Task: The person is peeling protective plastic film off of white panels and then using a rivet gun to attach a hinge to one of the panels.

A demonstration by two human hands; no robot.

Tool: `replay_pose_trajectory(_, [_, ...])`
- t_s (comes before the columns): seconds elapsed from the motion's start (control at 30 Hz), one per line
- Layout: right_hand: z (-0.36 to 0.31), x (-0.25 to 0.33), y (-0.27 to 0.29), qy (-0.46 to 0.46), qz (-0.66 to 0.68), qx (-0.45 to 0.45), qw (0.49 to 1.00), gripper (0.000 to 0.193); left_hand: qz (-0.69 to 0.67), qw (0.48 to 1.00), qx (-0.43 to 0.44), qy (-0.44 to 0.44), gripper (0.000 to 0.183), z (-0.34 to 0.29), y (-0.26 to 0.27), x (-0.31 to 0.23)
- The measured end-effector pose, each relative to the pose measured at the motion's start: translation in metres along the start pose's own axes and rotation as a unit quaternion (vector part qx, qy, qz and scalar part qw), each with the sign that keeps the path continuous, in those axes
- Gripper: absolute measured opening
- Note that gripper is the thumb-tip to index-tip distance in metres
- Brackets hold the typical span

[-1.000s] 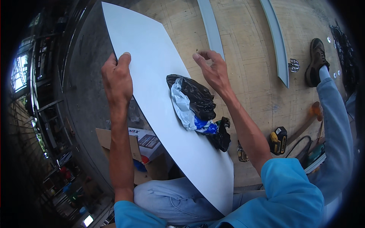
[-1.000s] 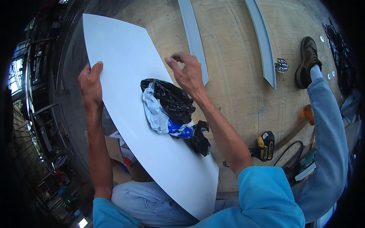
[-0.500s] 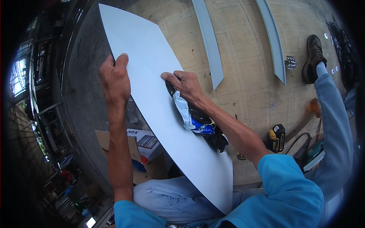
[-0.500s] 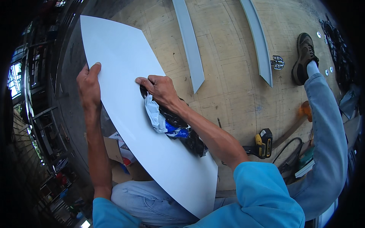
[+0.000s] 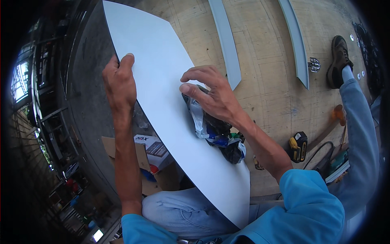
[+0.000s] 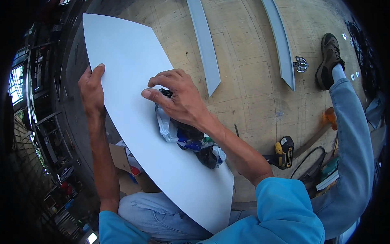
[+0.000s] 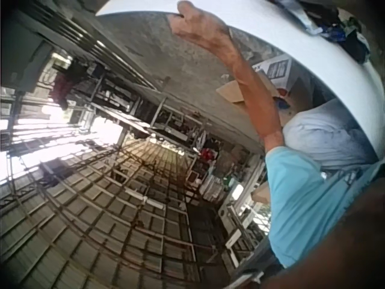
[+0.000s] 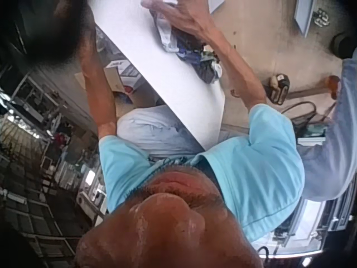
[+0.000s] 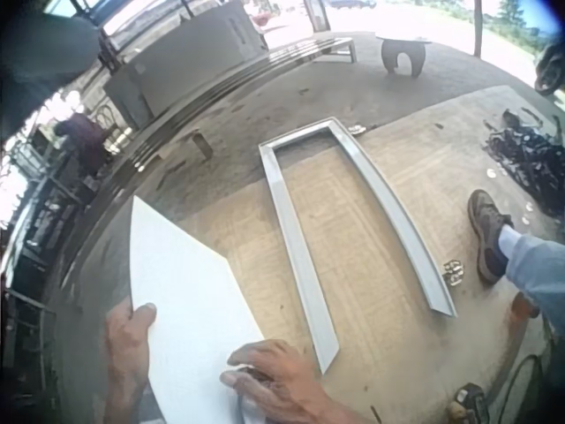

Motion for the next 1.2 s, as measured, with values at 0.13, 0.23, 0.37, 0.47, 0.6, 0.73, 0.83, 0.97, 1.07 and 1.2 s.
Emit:
replay_pose_trajectory(0.13, [-0.014,-0.028,-0.037,-0.025,0.001,0.029,0.999,0.036,-0.01,1.0,0.0,-0.003,0.036,-0.001,-0.005,-0.004])
replay_pose_trajectory(0.23, [-0.018,-0.033,-0.039,0.061,-0.063,0.037,0.995,0.037,-0.014,1.0,0.003,-0.005,0.036,0.0,-0.004,-0.004])
replay_pose_trajectory(0.37, [-0.042,-0.066,-0.031,-0.023,-0.054,0.01,0.998,0.044,0.005,1.0,0.007,-0.011,0.037,-0.002,-0.004,-0.01])
replay_pose_trajectory(0.47, [-0.08,-0.107,-0.011,-0.184,0.016,0.01,0.983,0.049,-0.019,1.0,0.009,-0.01,0.038,-0.001,-0.007,-0.009])
replay_pose_trajectory(0.6, [-0.13,-0.126,0.002,-0.347,0.024,0.016,0.938,0.054,-0.022,1.0,0.007,-0.007,0.037,0.0,-0.006,-0.011])
replay_pose_trajectory(0.73, [-0.154,-0.118,0.013,-0.393,0.044,-0.03,0.918,0.057,-0.019,1.0,0.01,-0.009,0.035,0.002,-0.007,-0.004])
replay_pose_trajectory(0.83, [-0.16,-0.112,0.02,-0.422,-0.036,0.022,0.906,0.058,-0.021,1.0,0.006,-0.006,0.034,0.001,-0.008,-0.002])
replay_pose_trajectory(0.97, [-0.117,-0.088,0.027,-0.346,-0.143,0.117,0.92,0.044,-0.021,1.0,0.0,-0.012,0.036,-0.001,0.0,0.002])
replay_pose_trajectory(1.07, [-0.072,-0.107,0.035,-0.16,-0.199,0.116,0.96,0.043,-0.041,0.999,0.012,-0.021,0.036,0.005,-0.005,0.005])
replay_pose_trajectory(1.2, [-0.073,-0.129,-0.03,-0.149,-0.014,0.192,0.97,0.045,-0.025,1.0,0.004,-0.014,0.036,0.003,-0.006,0.004])
Point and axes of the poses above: each hand's wrist, its own z-axis towards the middle knuckle, its own y-axis out of the back of the hand, x = y × z, the point moved 10 cm from there along z, towards the middle knuckle, and after that the axes turned 1 degree about -x, right-handed, at the moved point
